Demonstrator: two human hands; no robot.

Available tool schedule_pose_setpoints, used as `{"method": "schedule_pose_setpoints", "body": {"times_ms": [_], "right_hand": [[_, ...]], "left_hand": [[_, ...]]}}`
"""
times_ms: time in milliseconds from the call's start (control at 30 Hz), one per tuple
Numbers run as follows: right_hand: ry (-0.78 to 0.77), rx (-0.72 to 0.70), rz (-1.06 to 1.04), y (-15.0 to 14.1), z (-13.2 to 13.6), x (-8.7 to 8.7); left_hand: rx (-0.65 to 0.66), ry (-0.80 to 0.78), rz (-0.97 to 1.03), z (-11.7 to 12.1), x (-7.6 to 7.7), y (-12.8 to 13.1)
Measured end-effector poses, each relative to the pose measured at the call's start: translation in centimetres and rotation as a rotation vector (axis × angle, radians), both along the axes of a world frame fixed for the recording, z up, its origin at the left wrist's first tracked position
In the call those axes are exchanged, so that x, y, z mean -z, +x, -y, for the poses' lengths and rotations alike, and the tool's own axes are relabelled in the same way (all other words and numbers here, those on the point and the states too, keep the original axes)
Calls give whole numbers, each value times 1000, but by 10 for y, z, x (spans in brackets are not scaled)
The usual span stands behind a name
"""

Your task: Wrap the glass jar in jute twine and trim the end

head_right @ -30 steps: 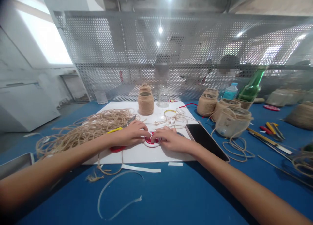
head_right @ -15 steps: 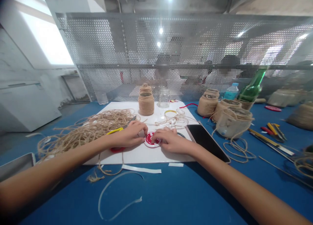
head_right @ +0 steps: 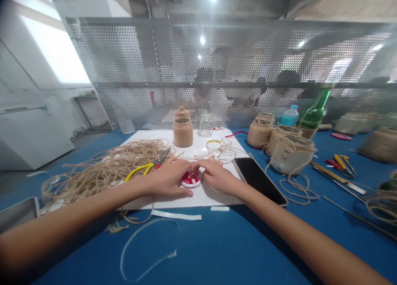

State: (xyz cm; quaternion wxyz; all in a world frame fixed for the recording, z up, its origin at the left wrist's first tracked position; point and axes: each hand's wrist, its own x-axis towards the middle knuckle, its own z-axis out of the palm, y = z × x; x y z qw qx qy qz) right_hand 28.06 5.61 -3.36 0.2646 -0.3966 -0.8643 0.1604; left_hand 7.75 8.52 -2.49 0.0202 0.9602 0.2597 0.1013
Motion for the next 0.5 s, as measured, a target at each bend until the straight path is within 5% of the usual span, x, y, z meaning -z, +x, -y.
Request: {"method": "schedule_pose_setpoints", "body": {"times_ms": [500], "right_hand": [[-32, 260, -231, 18, -4, 3]], "left_hand": [[-58, 142, 4, 2, -3, 11]]}}
